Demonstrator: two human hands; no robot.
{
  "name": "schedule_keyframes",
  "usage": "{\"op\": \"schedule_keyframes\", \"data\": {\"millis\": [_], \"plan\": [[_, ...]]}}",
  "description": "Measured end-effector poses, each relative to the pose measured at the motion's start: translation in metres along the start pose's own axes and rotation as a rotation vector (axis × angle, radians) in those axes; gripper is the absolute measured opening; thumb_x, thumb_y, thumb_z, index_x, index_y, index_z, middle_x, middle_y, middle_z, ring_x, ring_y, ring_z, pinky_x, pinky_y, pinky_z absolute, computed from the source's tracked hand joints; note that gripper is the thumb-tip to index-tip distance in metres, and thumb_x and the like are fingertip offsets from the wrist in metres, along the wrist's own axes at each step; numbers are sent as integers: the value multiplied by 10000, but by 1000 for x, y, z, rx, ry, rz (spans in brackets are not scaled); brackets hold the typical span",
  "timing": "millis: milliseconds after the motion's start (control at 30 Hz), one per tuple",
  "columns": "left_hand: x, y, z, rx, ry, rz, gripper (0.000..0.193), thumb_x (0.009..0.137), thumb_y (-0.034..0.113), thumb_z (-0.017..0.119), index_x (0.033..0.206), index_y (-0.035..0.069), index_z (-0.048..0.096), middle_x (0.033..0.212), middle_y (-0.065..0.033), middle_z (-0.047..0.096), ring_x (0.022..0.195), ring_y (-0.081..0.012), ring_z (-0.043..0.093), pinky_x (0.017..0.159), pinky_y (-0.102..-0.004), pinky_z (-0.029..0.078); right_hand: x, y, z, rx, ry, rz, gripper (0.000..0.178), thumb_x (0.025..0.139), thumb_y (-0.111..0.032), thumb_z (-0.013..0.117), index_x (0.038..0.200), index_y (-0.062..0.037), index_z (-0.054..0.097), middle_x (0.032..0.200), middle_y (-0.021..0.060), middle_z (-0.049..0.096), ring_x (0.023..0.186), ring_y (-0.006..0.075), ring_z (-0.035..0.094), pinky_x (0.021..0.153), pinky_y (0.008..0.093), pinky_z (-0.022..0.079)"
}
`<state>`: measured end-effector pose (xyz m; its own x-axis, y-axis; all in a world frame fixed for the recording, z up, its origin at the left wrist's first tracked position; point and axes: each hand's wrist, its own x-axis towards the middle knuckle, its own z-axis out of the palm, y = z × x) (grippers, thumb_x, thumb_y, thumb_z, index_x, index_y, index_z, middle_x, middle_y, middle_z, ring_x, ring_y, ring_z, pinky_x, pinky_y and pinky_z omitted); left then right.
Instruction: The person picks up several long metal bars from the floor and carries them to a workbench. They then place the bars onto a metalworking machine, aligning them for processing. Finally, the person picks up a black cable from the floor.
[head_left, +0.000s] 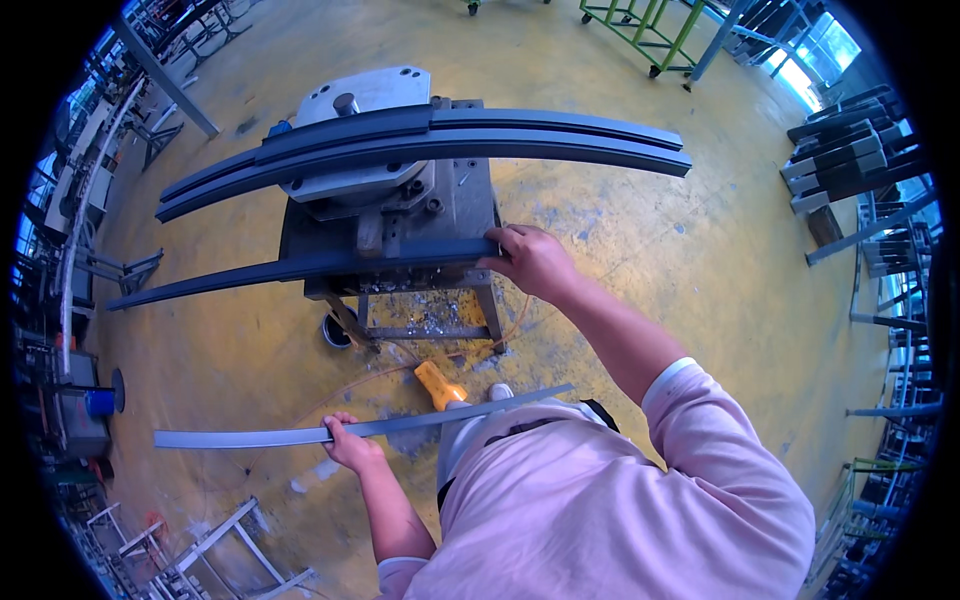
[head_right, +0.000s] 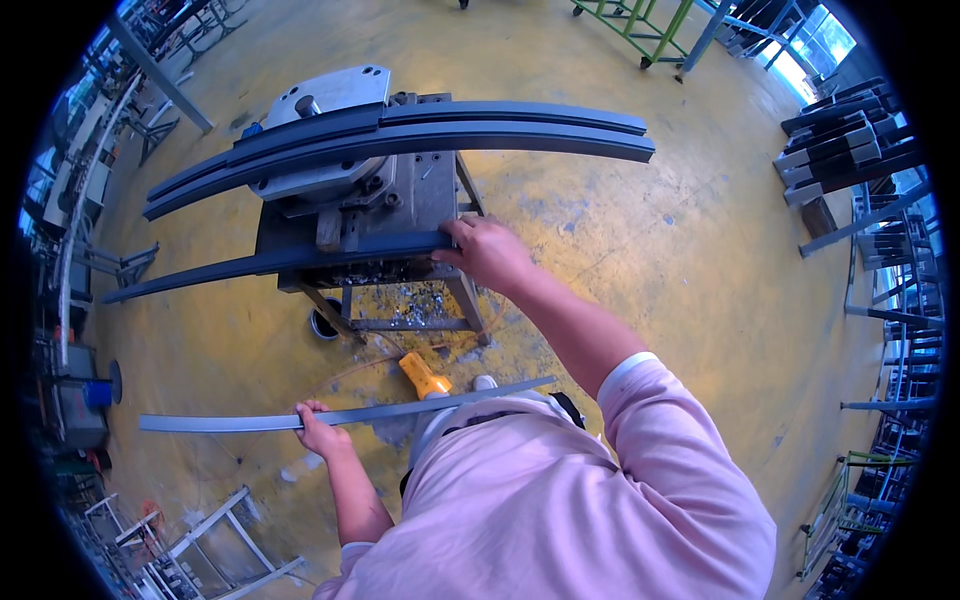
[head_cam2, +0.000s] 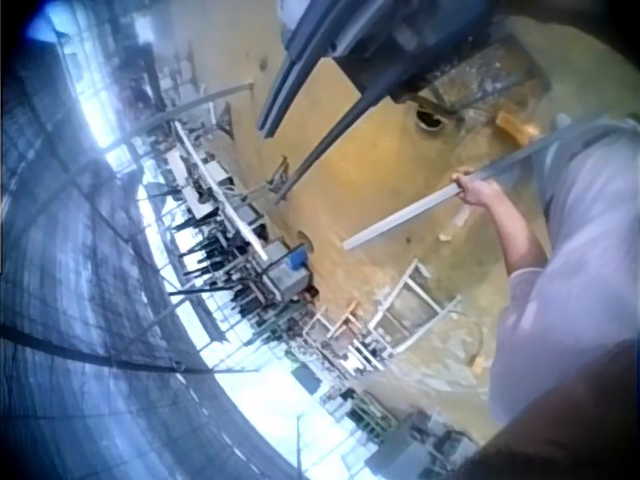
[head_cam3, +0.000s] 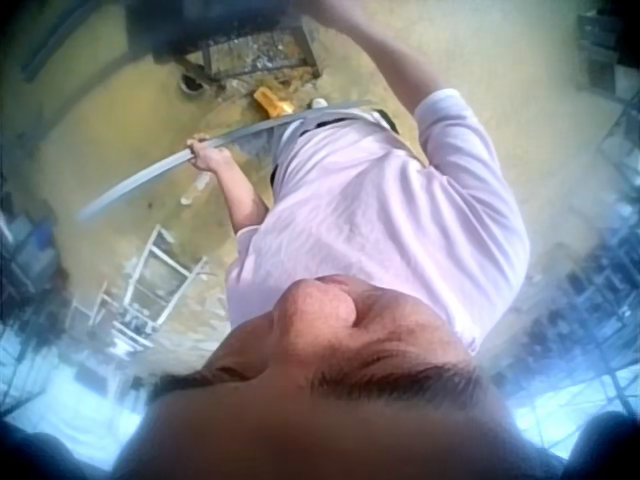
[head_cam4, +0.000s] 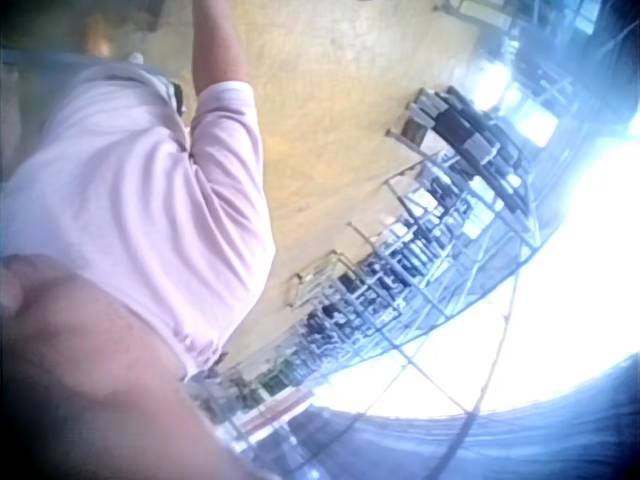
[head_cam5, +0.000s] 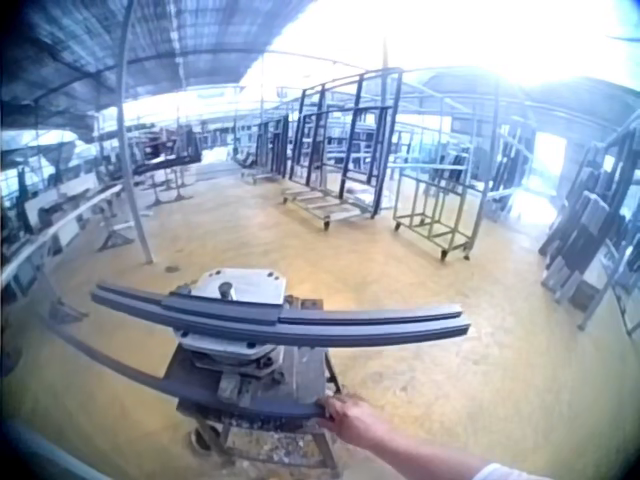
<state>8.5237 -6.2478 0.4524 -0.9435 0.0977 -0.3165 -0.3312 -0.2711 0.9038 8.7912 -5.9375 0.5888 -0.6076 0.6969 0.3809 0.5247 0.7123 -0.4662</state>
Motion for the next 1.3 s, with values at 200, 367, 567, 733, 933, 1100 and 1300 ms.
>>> {"op": "schedule_keyframes", "data": {"millis": [200, 367, 567, 733, 933, 1100, 1300], "plan": [[-3, 3, 13, -17, -18, -15, 111, 1002, 123, 592, 1033, 25, 549, 835, -54, 579, 742, -152, 521, 664, -305, 453, 2, -2, -2, 53, -44, 39, 384, 839, -312, 757, 1105, -54, 660, 919, 139, 677, 874, 366, 649, 782, 453, 523], [1, 5, 14, -10, -22, -11, 107, 1006, 125, 588, 1020, 29, 543, 818, -50, 574, 721, -146, 511, 658, -298, 449, 1, -1, 0, 44, -39, 47, 384, 838, -299, 759, 1116, -53, 658, 914, 139, 674, 879, 366, 643, 775, 455, 520], [4, 12, 12, -34, -18, 15, 112, 1013, 134, 580, 1001, 34, 531, 804, -43, 566, 713, -139, 502, 651, -294, 446, 0, 0, 0, 25, -12, 10, 379, 832, -300, 761, 1108, -61, 660, 866, 125, 664, 844, 346, 639, 762, 444, 519], [8, 13, 9, -45, -21, 32, 117, 1020, 140, 569, 997, 34, 523, 815, -47, 574, 720, -146, 518, 651, -297, 453, 0, -2, -1, -17, 24, -25, 399, 802, -294, 791, 1091, -45, 676, 845, 112, 658, 787, 325, 645, 704, 417, 527], [-11, 38, 41, -72, -93, -11, 116, 1027, 151, 554, 989, 43, 534, 831, -54, 582, 749, -159, 548, 658, -305, 470, -18, -16, 1, -7, 125, 35, 454, 803, -291, 788, 1173, -72, 643, 858, 97, 641, 795, 314, 627, 735, 422, 513], [-30, 70, 78, -174, -175, -84, 131, 1019, 193, 580, 1033, 64, 560, 853, -45, 585, 758, -169, 547, 707, -350, 490, -89, -51, 26, 162, -285, -237, 573, 831, -325, 755, 1322, -95, 570, 1017, 113, 647, 935, 325, 638, 817, 424, 516], [-44, 81, 118, -310, -311, -343, 161, 1024, 234, 567, 1059, 76, 561, 876, -34, 570, 810, -188, 559, 784, -405, 525, -106, -70, 52, 219, -508, -62, 509, 895, -339, 685, 1334, -107, 570, 1158, 162, 630, 988, 372, 637, 837, 442, 529]]}}
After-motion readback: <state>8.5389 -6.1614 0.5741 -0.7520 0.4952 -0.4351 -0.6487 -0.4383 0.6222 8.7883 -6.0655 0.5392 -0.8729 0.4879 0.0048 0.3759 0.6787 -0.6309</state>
